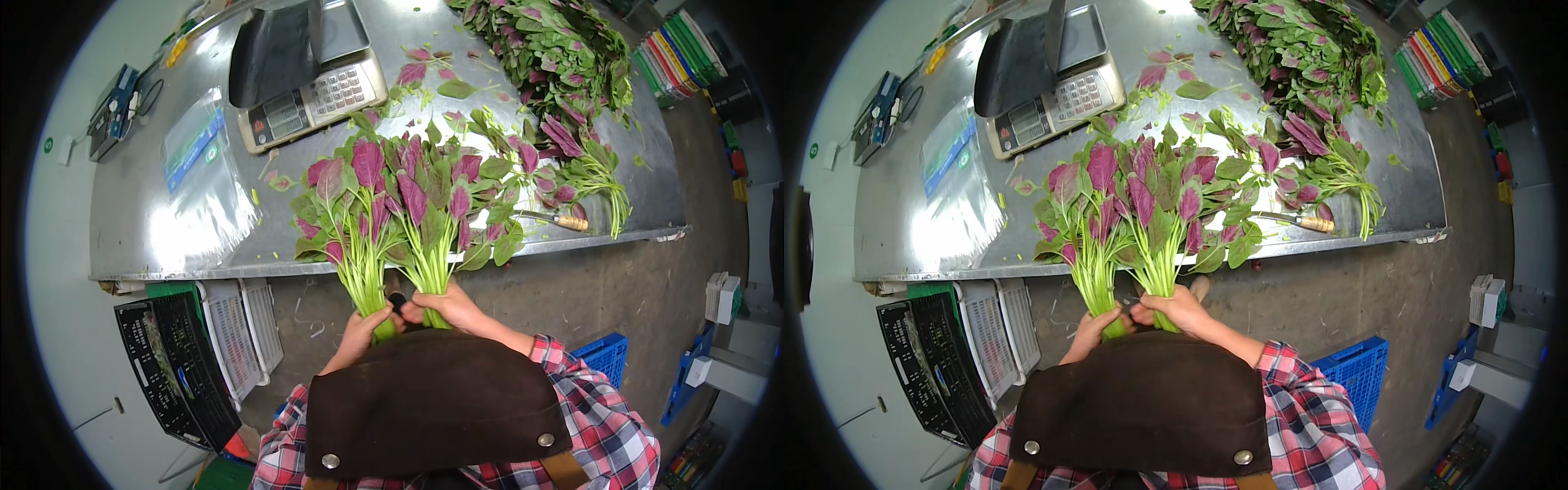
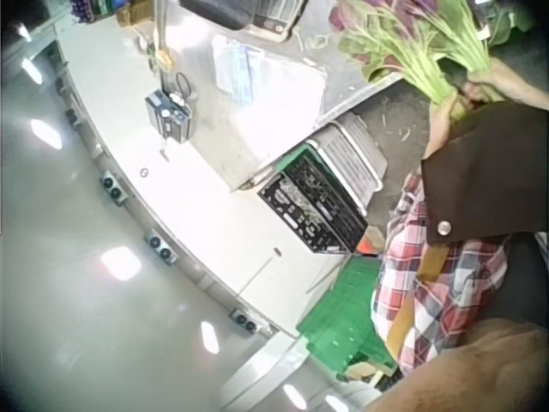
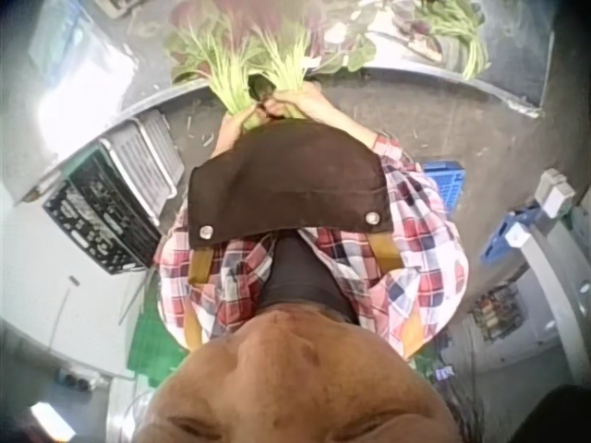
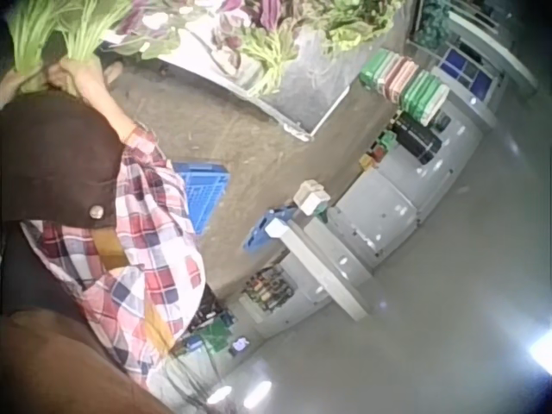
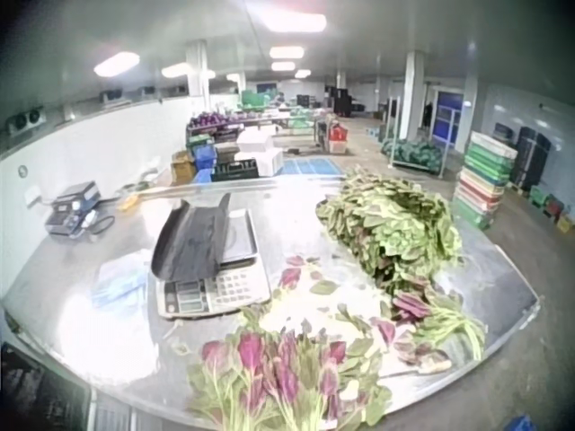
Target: The person gathers bunches of purple-and-green leafy plants, removes loose leaves, weighs the bunches on a digital scale, and slides them into plastic bags.
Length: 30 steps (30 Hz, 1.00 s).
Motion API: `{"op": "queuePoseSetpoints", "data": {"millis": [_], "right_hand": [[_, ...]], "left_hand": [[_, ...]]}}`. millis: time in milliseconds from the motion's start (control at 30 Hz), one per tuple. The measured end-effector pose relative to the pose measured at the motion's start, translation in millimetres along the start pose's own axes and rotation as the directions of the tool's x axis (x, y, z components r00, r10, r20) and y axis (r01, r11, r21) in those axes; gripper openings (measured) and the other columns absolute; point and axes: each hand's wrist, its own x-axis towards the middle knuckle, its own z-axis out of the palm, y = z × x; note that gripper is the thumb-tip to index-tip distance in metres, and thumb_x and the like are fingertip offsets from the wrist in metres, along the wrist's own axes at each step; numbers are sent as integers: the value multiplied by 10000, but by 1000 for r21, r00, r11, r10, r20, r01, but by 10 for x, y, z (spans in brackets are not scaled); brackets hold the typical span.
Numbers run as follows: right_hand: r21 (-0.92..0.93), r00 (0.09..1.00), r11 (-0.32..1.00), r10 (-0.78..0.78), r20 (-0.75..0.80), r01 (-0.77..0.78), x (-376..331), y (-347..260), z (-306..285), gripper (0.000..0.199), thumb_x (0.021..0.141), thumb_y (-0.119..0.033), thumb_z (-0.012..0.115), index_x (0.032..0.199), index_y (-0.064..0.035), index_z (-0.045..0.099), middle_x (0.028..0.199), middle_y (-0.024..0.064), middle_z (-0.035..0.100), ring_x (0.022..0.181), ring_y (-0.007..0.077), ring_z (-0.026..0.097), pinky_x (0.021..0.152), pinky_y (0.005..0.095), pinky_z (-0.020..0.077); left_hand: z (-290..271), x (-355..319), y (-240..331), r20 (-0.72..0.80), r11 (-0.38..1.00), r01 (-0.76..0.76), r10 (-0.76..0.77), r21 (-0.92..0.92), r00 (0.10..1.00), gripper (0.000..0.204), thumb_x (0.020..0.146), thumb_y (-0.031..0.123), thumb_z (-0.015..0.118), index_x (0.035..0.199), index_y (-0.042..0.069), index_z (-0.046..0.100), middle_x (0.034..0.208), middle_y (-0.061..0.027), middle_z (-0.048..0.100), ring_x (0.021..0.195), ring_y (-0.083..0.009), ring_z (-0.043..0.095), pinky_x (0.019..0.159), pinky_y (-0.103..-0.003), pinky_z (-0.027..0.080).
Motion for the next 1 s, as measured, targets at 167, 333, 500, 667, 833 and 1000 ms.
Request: {"op": "queuePoseSetpoints", "data": {"millis": [167,333,500,667,833,1000], "right_hand": [[-335,864,818,-503,-25,467,-783,-1208,-3,185,858,-191,596,915,-25,539,536,-22,442,409,71,410,379,220,316],[-327,969,945,-108,-221,31,-642,-1556,-445,220,887,-208,573,751,-100,438,548,-53,361,412,67,314,376,223,244],[-300,970,951,-140,-198,76,-346,-1695,-591,205,867,-185,600,771,-122,431,561,-55,362,429,71,311,395,234,262],[-265,828,792,-558,48,549,-787,-2226,202,187,873,-238,606,814,-102,493,587,-27,443,454,70,388,401,228,313],[-84,900,896,-432,50,435,-411,-1349,866,192,881,-222,594,813,-60,516,657,28,533,490,115,501,418,264,422],[-16,999,999,-45,-16,45,251,10,359,250,902,-275,557,892,-26,576,750,87,580,640,192,561,575,312,458]], "left_hand": [[-377,-364,1317,-107,855,-519,516,2,850,192,876,221,597,798,56,538,553,-28,510,402,-117,451,381,-253,349],[-299,-166,1925,-97,989,-131,138,74,986,182,886,218,585,872,46,526,520,16,436,375,-97,386,362,-245,305],[67,-16,1893,-65,962,144,-132,234,989,239,853,261,622,885,40,536,562,28,443,411,-74,384,375,-233,303],[93,-175,2492,-80,881,-474,473,16,877,272,856,273,624,936,22,554,587,18,483,445,-65,432,427,-217,368],[354,-123,1685,-128,930,-363,353,-58,927,239,839,196,619,973,3,571,714,-60,577,622,-164,575,592,-294,497],[-59,90,179,239,809,323,-232,-491,943,337,870,229,559,1119,2,540,984,-114,631,884,-213,612,805,-335,490]]}}
